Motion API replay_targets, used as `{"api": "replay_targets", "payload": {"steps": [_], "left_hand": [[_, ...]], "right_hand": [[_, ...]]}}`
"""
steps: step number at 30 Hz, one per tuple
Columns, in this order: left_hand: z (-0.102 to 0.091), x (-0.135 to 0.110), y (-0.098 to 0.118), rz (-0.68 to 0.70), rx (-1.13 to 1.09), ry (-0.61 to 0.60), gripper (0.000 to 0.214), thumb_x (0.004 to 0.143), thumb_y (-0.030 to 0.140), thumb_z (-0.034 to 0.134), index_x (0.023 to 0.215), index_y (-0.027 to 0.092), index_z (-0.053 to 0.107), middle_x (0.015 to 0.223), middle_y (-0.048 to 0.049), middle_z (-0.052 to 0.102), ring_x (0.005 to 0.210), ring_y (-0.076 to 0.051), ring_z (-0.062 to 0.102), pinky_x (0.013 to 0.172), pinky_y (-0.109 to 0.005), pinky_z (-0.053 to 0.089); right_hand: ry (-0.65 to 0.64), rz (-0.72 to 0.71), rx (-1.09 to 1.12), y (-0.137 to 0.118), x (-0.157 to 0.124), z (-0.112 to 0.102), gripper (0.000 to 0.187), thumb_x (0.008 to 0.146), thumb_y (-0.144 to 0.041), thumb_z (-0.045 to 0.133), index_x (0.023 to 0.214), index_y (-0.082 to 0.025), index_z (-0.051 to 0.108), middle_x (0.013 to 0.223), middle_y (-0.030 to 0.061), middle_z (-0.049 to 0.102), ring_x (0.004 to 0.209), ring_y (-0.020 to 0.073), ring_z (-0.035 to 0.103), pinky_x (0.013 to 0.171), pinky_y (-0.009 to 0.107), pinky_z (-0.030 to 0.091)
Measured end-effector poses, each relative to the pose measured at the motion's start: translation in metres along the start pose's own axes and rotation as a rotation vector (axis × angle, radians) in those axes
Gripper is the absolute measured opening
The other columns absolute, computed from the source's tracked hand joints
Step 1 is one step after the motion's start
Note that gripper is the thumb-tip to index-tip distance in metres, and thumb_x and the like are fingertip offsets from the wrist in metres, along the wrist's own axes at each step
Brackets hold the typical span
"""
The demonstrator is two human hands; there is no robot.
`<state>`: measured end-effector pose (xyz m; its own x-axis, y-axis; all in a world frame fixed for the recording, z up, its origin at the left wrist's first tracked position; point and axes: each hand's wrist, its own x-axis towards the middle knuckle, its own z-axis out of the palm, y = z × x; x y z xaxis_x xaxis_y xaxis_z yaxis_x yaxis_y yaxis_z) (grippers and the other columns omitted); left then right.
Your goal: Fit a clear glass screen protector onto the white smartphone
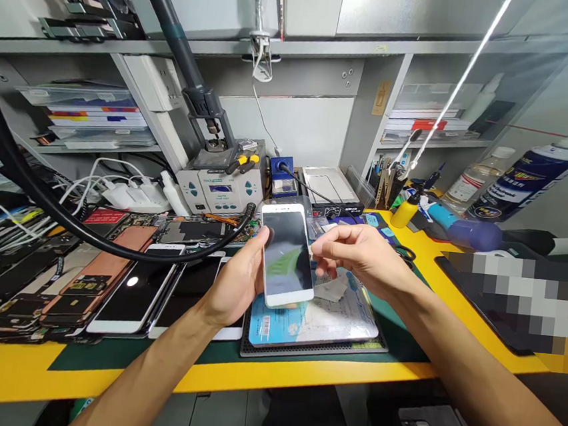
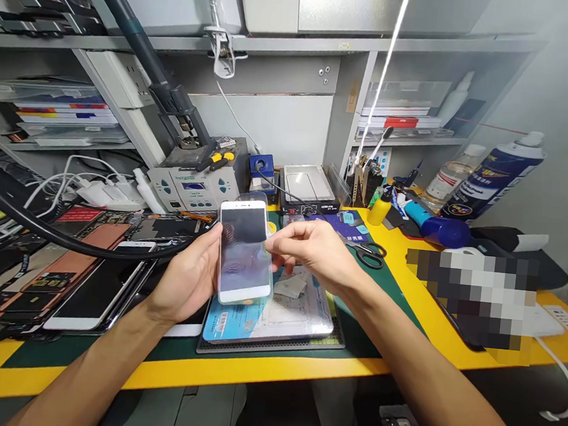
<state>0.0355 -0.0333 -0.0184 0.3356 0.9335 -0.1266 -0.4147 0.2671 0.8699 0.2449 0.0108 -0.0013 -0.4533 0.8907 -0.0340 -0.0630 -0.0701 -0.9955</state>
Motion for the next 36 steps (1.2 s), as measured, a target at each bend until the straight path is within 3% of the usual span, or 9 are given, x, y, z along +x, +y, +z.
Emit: {"api": "replay_targets", "payload": {"steps": [4, 8, 17, 23, 29, 33, 36], "left_hand": [[0.002, 0.001, 0.001, 0.038, -0.019, 0.017, 0.057, 0.102, 0.053, 0.040, 0.151, 0.025, 0.048, 0.131, -0.0097, 0.070, 0.109, -0.031, 0.070, 0.090, -0.047, 0.059], [0.000, 0.001, 0.006, 0.010, -0.005, 0.016, 0.059, 0.104, 0.054, 0.032, 0.153, 0.024, 0.046, 0.132, -0.0117, 0.069, 0.108, -0.032, 0.070, 0.086, -0.049, 0.061], [-0.017, 0.004, 0.014, -0.075, 0.037, 0.014, 0.049, 0.100, 0.038, 0.045, 0.142, 0.015, 0.056, 0.110, -0.0141, 0.077, 0.089, -0.031, 0.075, 0.071, -0.044, 0.064], [-0.017, -0.005, 0.022, -0.140, 0.045, 0.051, 0.048, 0.101, 0.038, 0.044, 0.140, 0.014, 0.057, 0.117, -0.0166, 0.075, 0.092, -0.031, 0.076, 0.069, -0.042, 0.064], [-0.007, -0.022, 0.019, -0.284, 0.096, -0.023, 0.052, 0.100, 0.044, 0.043, 0.144, 0.019, 0.051, 0.109, -0.0183, 0.075, 0.074, -0.034, 0.076, 0.053, -0.050, 0.061], [-0.004, -0.025, 0.017, -0.331, 0.183, 0.010, 0.047, 0.100, 0.045, 0.041, 0.132, 0.015, 0.057, 0.100, -0.0166, 0.074, 0.075, -0.032, 0.074, 0.056, -0.051, 0.063], [-0.003, -0.026, 0.018, -0.356, 0.279, 0.080, 0.045, 0.099, 0.048, 0.043, 0.118, 0.012, 0.062, 0.096, -0.0153, 0.072, 0.073, -0.028, 0.072, 0.055, -0.046, 0.063]], "right_hand": [[-0.015, -0.009, 0.025, -0.001, -0.001, -0.002, 0.013, 0.072, -0.027, 0.080, 0.067, -0.016, 0.076, 0.060, 0.0015, 0.068, 0.056, 0.0133, 0.065, 0.051, 0.022, 0.048], [-0.002, -0.051, 0.044, -0.005, 0.000, -0.012, 0.014, 0.071, -0.027, 0.083, 0.069, -0.015, 0.077, 0.064, 0.0019, 0.070, 0.057, 0.0127, 0.067, 0.053, 0.021, 0.049], [0.240, -0.091, 0.160, -0.020, 0.007, -0.044, 0.019, 0.062, -0.025, 0.087, 0.067, -0.013, 0.072, 0.064, 0.0033, 0.067, 0.054, 0.0134, 0.063, 0.047, 0.023, 0.046], [0.224, -0.114, 0.188, -0.018, 0.010, -0.048, 0.021, 0.060, -0.023, 0.087, 0.068, -0.012, 0.071, 0.067, 0.0044, 0.066, 0.057, 0.0130, 0.064, 0.046, 0.022, 0.046], [0.182, -0.113, 0.206, -0.018, 0.009, -0.048, 0.022, 0.062, -0.023, 0.087, 0.066, -0.011, 0.070, 0.065, 0.0041, 0.066, 0.056, 0.0125, 0.064, 0.045, 0.020, 0.046], [0.137, -0.099, 0.208, -0.016, 0.009, -0.046, 0.020, 0.063, -0.023, 0.086, 0.068, -0.011, 0.071, 0.064, 0.0052, 0.068, 0.055, 0.0124, 0.064, 0.046, 0.020, 0.046], [0.109, -0.098, 0.207, -0.013, 0.010, -0.046, 0.020, 0.064, -0.024, 0.086, 0.072, -0.011, 0.072, 0.065, 0.0061, 0.069, 0.057, 0.0141, 0.066, 0.046, 0.021, 0.048]]}}
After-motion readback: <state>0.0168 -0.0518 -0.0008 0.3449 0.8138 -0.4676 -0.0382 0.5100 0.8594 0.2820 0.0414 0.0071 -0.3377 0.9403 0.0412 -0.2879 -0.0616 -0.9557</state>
